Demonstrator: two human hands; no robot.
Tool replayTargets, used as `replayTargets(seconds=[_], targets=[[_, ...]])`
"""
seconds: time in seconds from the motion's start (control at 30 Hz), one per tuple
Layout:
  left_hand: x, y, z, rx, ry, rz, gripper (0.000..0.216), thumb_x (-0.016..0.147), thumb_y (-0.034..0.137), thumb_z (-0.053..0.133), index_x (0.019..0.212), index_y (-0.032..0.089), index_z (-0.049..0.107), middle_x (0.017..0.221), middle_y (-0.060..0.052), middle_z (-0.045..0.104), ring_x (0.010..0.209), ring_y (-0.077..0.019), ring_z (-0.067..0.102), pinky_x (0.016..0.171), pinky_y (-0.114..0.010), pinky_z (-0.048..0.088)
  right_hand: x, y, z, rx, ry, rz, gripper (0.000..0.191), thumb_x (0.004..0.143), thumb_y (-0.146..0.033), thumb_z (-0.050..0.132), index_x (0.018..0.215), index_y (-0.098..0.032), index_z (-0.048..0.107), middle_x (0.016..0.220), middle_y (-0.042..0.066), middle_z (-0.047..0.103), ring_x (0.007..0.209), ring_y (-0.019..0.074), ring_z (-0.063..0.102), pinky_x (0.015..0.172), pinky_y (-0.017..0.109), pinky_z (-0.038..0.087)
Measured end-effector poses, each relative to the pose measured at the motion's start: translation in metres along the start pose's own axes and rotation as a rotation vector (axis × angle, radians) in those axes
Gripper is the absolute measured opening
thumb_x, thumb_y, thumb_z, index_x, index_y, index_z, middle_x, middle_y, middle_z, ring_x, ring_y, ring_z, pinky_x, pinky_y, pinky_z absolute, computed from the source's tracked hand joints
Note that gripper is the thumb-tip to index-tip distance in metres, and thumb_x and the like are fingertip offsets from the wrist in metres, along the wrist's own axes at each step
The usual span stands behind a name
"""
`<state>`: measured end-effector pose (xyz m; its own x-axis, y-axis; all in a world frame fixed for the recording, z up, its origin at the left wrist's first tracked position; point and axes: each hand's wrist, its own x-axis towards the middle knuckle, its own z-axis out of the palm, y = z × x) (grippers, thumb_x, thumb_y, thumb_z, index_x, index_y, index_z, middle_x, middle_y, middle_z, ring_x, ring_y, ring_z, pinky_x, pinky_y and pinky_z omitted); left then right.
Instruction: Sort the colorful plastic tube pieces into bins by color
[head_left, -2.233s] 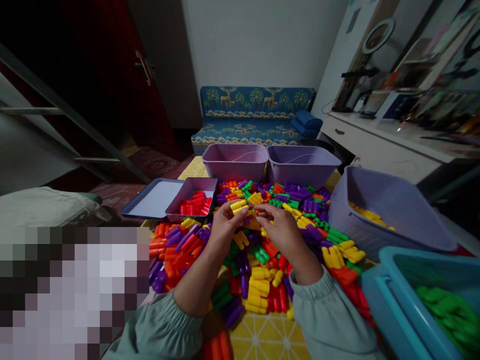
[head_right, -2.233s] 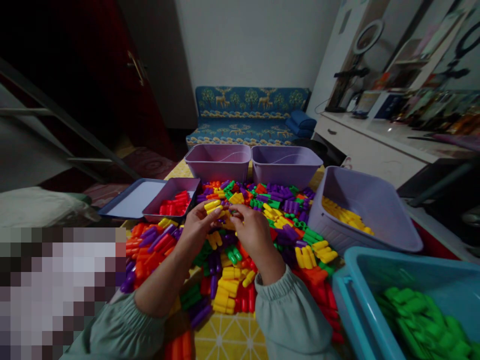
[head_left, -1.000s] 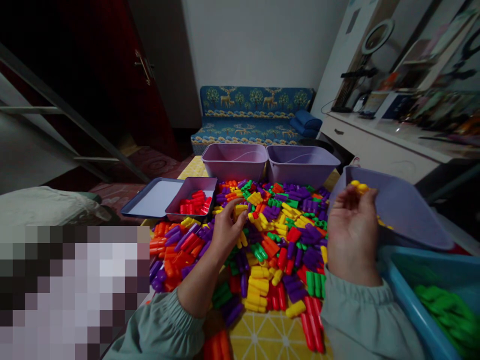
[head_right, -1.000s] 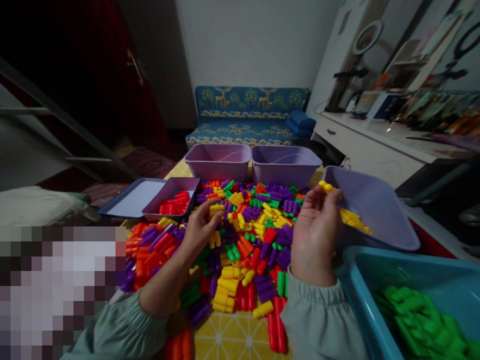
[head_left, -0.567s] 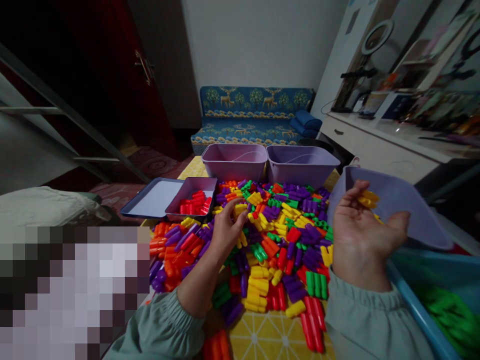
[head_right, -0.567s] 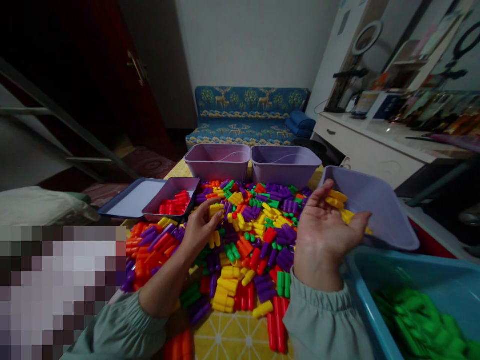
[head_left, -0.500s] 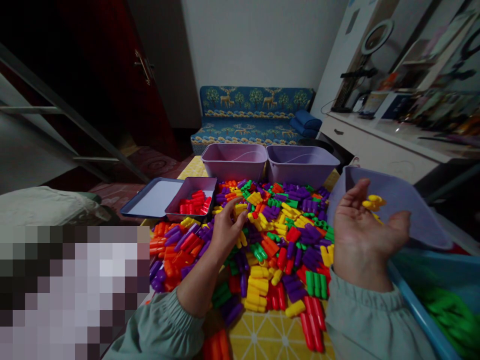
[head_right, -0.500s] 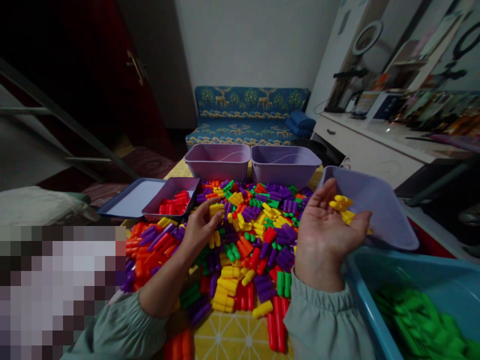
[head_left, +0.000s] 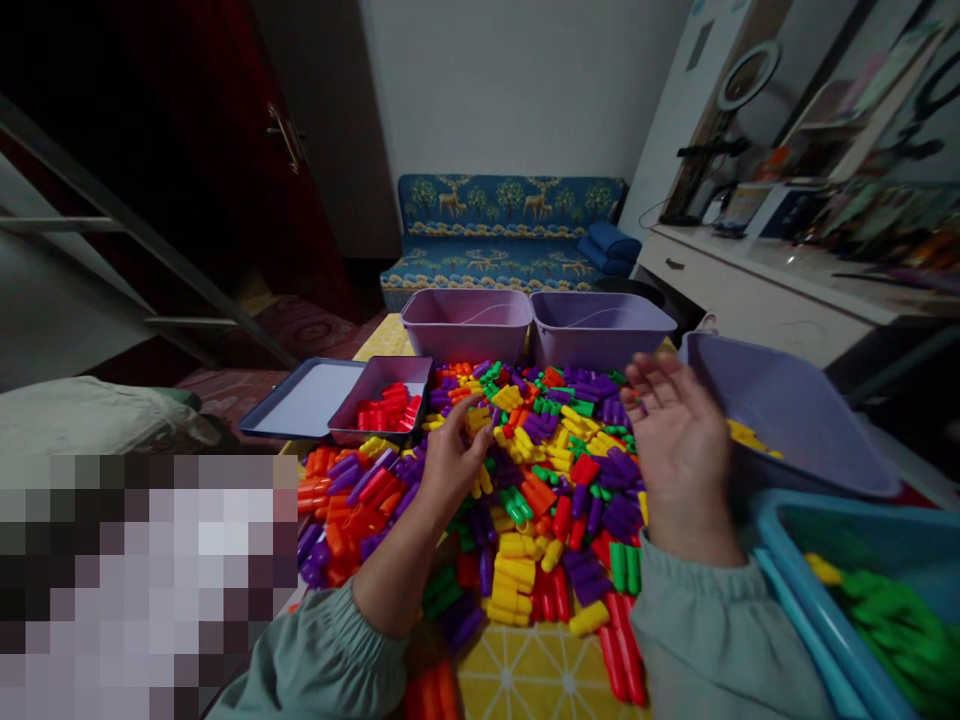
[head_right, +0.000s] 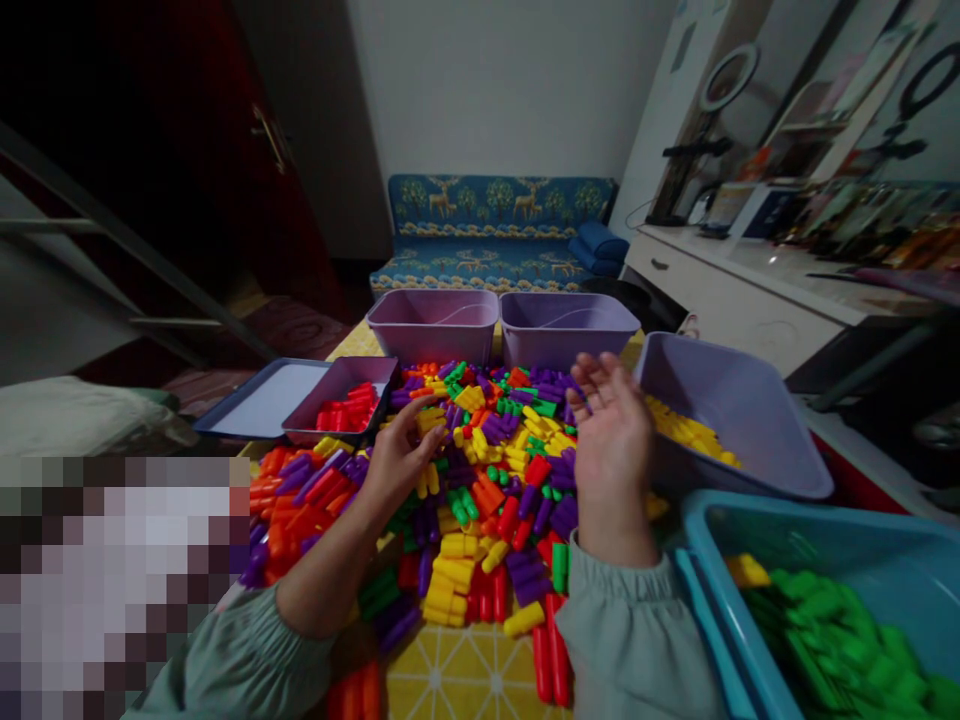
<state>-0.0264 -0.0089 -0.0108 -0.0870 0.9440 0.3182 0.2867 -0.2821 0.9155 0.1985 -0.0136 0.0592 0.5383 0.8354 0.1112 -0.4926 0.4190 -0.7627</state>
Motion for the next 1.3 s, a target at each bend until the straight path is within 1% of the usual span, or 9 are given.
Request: replayTargets(seconds=[0.1, 0.27, 0.43, 0.6, 0.73, 0.87, 0.97, 1.07, 1.3], targets=[[-0.001, 0.003, -0.002, 0.125, -0.003, 0.040, 0.039, 0.079, 0.027, 0.066, 0.118, 0.021, 0.065, 0.076, 0.000, 0.070, 0.059, -0.0145, 0.061, 0.057, -0.024, 0.047, -0.002, 0.037, -0.003, -0.465, -0.271, -0.008, 0.037, 0.073, -0.030, 0.067, 0.107, -0.018, 0.061, 0.105, 0.009, 0.070, 0.102, 0.0203, 0.065, 0.091, 0.039, 0.049], [0.001, 0.000, -0.003, 0.199, -0.018, 0.154, 0.030, 0.083, 0.026, 0.061, 0.112, 0.021, 0.068, 0.103, -0.006, 0.074, 0.094, -0.0217, 0.069, 0.082, -0.031, 0.052, -0.011, 0.080, -0.015, -1.260, -0.623, -0.255, 0.057, 0.076, -0.008, 0.050, 0.131, -0.018, 0.055, 0.135, 0.010, 0.058, 0.129, 0.0223, 0.048, 0.112, 0.044, 0.034], [0.002, 0.000, -0.002, 0.219, -0.005, 0.172, 0.022, 0.082, 0.025, 0.062, 0.102, 0.020, 0.071, 0.102, -0.008, 0.075, 0.098, -0.0241, 0.069, 0.090, -0.037, 0.051, -0.021, 0.078, -0.013, -1.579, -0.805, -0.366, 0.057, 0.078, -0.006, 0.049, 0.133, -0.018, 0.057, 0.135, 0.009, 0.057, 0.123, 0.0255, 0.045, 0.107, 0.042, 0.038], [0.001, 0.000, -0.001, 0.216, -0.022, 0.163, 0.020, 0.083, 0.025, 0.063, 0.100, 0.019, 0.072, 0.100, -0.008, 0.075, 0.095, -0.0238, 0.069, 0.089, -0.036, 0.052, -0.027, 0.072, -0.006, -1.597, -0.857, -0.345, 0.056, 0.076, -0.004, 0.050, 0.130, -0.021, 0.058, 0.128, 0.008, 0.062, 0.121, 0.0247, 0.048, 0.105, 0.040, 0.038], [0.001, -0.001, -0.001, 0.218, -0.054, 0.162, 0.021, 0.083, 0.025, 0.062, 0.100, 0.017, 0.071, 0.100, -0.009, 0.074, 0.096, -0.0240, 0.068, 0.089, -0.037, 0.051, -0.028, 0.077, -0.004, -1.491, -0.807, -0.223, 0.042, 0.079, -0.006, 0.051, 0.116, -0.022, 0.065, 0.117, 0.006, 0.068, 0.111, 0.0215, 0.060, 0.099, 0.037, 0.044], [0.000, 0.001, 0.000, 0.192, -0.101, 0.182, 0.026, 0.084, 0.033, 0.064, 0.105, 0.019, 0.070, 0.105, -0.010, 0.073, 0.101, -0.0251, 0.067, 0.090, -0.038, 0.050, -0.027, 0.080, 0.002, -1.114, -0.659, -0.112, 0.027, 0.080, -0.018, 0.059, 0.105, -0.019, 0.067, 0.108, 0.008, 0.072, 0.101, 0.0215, 0.066, 0.091, 0.037, 0.050], [-0.001, 0.003, 0.001, 0.187, -0.124, 0.245, 0.038, 0.080, 0.040, 0.069, 0.112, 0.019, 0.068, 0.110, -0.011, 0.072, 0.103, -0.0264, 0.066, 0.090, -0.038, 0.050, -0.030, 0.077, 0.010, -0.742, -0.584, 0.063, 0.030, 0.076, -0.028, 0.067, 0.104, -0.018, 0.064, 0.099, 0.007, 0.073, 0.089, 0.0201, 0.070, 0.079, 0.033, 0.055], [-0.003, 0.004, 0.001, 0.199, -0.116, 0.307, 0.041, 0.078, 0.039, 0.072, 0.113, 0.019, 0.067, 0.106, -0.012, 0.072, 0.099, -0.0263, 0.066, 0.087, -0.038, 0.050, -0.035, 0.072, 0.015, -0.582, -0.557, 0.194, 0.033, 0.073, -0.032, 0.070, 0.101, -0.018, 0.061, 0.092, 0.005, 0.073, 0.082, 0.0193, 0.070, 0.072, 0.031, 0.056], [-0.002, 0.003, -0.001, 0.156, -0.059, 0.274, 0.023, 0.080, 0.022, 0.067, 0.103, 0.019, 0.070, 0.098, -0.008, 0.074, 0.092, -0.0224, 0.068, 0.084, -0.034, 0.052, -0.038, 0.070, 0.018, -0.790, -0.611, -0.022, 0.018, 0.069, -0.024, 0.070, 0.084, -0.018, 0.061, 0.085, 0.002, 0.067, 0.083, 0.0175, 0.064, 0.079, 0.031, 0.050]])
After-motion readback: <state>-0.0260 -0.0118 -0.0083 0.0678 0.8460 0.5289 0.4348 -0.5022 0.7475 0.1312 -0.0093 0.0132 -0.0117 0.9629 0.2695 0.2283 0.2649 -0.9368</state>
